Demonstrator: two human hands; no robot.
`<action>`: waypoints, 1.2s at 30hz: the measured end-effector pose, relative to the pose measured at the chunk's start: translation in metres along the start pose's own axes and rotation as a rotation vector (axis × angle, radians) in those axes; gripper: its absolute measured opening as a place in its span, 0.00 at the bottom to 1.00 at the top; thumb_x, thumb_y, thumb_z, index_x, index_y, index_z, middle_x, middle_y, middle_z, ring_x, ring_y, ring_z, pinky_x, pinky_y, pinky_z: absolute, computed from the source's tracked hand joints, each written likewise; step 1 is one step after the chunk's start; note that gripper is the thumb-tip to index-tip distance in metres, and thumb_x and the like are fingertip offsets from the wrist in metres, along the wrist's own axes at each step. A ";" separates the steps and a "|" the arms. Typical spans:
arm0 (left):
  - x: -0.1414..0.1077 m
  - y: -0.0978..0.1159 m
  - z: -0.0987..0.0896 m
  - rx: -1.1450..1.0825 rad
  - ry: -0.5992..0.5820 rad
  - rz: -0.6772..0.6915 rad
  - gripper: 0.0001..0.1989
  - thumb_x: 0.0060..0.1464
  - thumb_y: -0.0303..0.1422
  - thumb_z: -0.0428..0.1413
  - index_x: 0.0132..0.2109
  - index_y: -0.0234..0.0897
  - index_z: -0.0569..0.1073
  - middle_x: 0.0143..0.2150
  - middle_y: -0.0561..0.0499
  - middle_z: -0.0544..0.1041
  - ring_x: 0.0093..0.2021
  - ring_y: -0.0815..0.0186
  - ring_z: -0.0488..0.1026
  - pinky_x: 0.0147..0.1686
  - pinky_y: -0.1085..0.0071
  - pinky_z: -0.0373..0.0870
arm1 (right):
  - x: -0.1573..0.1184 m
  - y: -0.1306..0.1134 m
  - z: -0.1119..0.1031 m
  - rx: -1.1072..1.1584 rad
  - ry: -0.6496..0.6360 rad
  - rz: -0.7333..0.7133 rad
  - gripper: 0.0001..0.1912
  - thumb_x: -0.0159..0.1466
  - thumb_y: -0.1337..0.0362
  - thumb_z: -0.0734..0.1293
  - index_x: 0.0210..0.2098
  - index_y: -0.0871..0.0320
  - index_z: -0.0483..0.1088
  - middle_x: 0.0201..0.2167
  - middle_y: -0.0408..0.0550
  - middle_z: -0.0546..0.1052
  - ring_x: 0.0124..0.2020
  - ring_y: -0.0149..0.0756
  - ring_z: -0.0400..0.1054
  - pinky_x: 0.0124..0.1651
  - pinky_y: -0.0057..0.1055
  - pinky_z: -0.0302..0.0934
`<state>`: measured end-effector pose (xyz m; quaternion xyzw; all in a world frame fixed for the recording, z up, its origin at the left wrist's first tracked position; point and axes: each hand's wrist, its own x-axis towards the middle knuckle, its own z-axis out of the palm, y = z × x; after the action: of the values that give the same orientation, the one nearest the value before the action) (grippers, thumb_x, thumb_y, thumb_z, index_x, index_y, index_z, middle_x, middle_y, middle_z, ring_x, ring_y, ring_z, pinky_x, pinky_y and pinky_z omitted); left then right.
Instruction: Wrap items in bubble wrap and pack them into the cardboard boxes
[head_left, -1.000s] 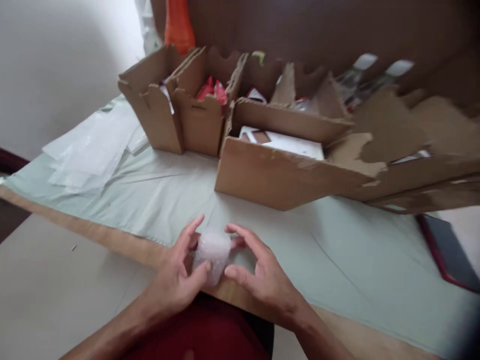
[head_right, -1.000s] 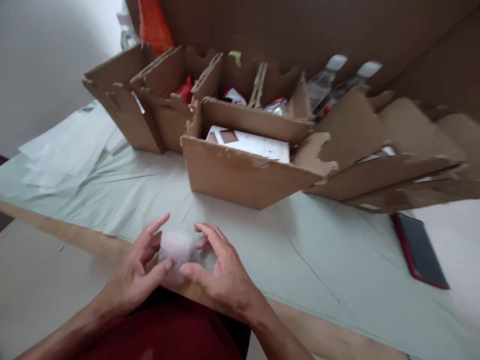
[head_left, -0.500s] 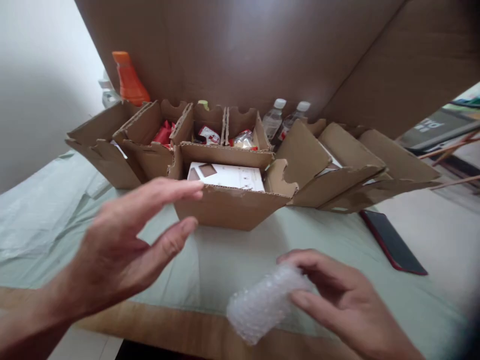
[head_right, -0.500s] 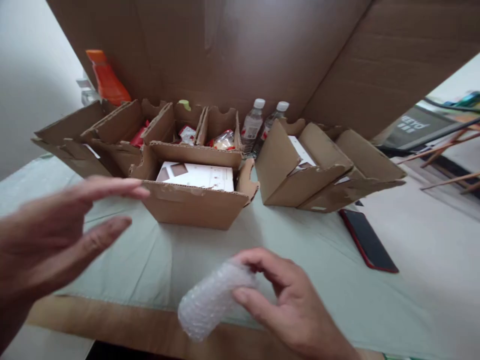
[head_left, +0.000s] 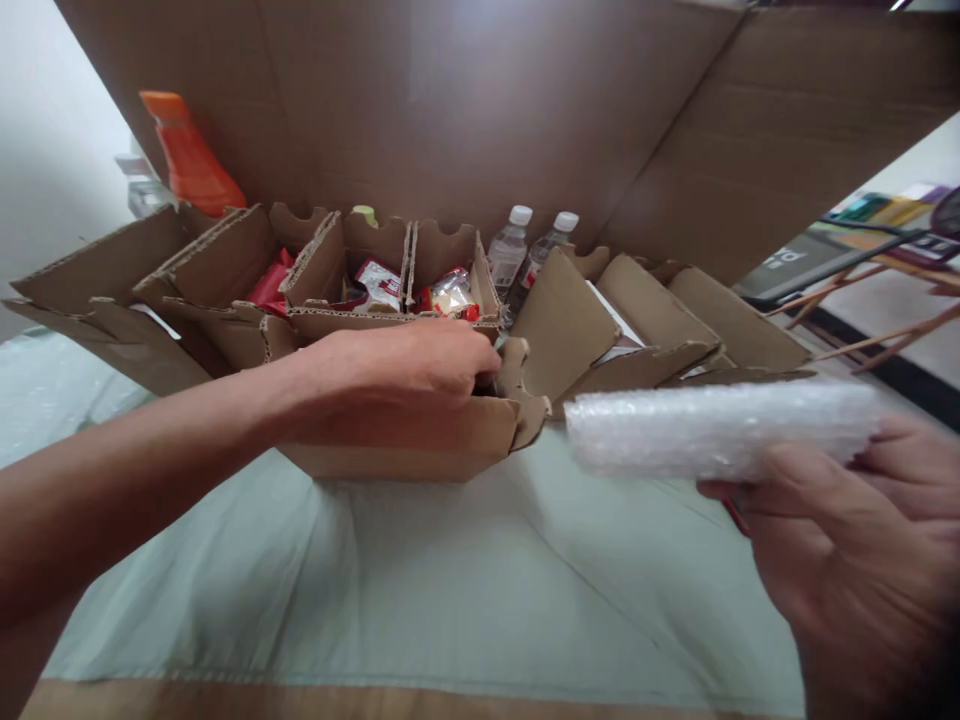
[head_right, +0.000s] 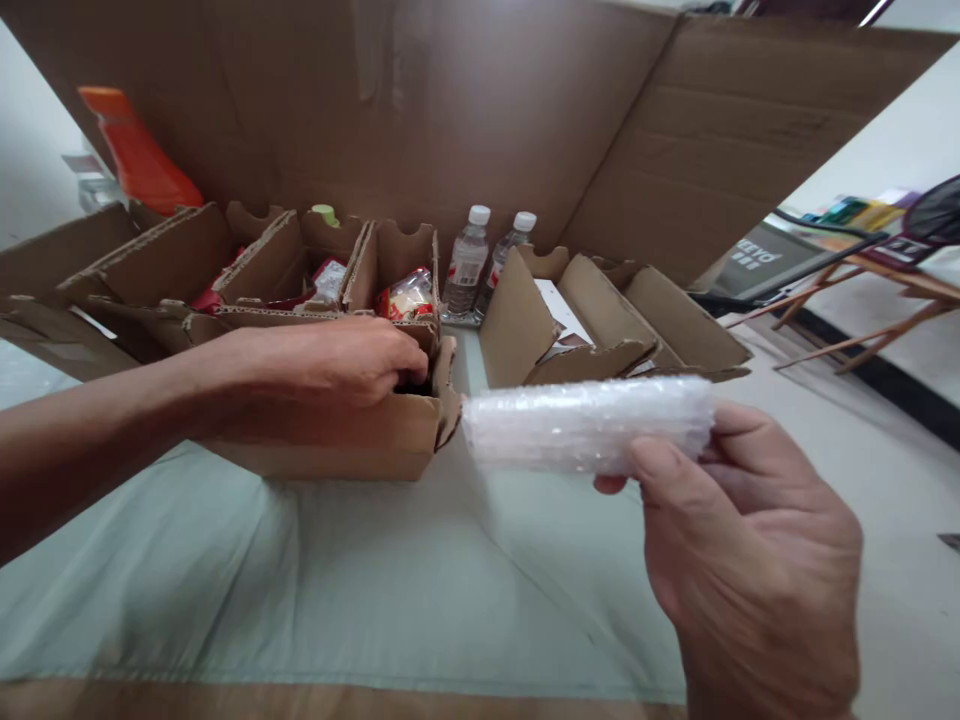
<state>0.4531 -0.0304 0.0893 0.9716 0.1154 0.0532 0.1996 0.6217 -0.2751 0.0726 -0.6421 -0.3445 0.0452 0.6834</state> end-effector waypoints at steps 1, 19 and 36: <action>-0.002 0.002 -0.001 0.015 -0.013 0.000 0.15 0.55 0.26 0.52 0.40 0.44 0.82 0.36 0.53 0.84 0.33 0.63 0.76 0.37 0.69 0.67 | 0.005 -0.003 0.005 0.004 0.013 -0.040 0.13 0.56 0.60 0.77 0.41 0.48 0.79 0.31 0.44 0.76 0.26 0.37 0.68 0.25 0.35 0.65; -0.045 0.016 -0.018 0.148 -0.107 -0.094 0.20 0.58 0.28 0.49 0.48 0.42 0.83 0.37 0.48 0.84 0.35 0.60 0.78 0.36 0.68 0.67 | 0.039 -0.044 0.123 -1.365 -0.517 -0.445 0.16 0.65 0.59 0.68 0.50 0.56 0.75 0.35 0.53 0.82 0.37 0.50 0.76 0.36 0.36 0.61; -0.114 0.027 -0.021 0.047 0.492 -0.043 0.14 0.61 0.29 0.50 0.44 0.41 0.82 0.39 0.50 0.83 0.37 0.60 0.78 0.39 0.64 0.71 | 0.041 -0.039 0.128 -1.101 -0.811 -0.410 0.12 0.65 0.64 0.64 0.34 0.52 0.81 0.33 0.45 0.83 0.35 0.41 0.76 0.34 0.33 0.63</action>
<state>0.3447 -0.0745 0.1131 0.9311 0.1824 0.2813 0.1438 0.5707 -0.1530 0.1170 -0.7488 -0.6582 -0.0295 0.0729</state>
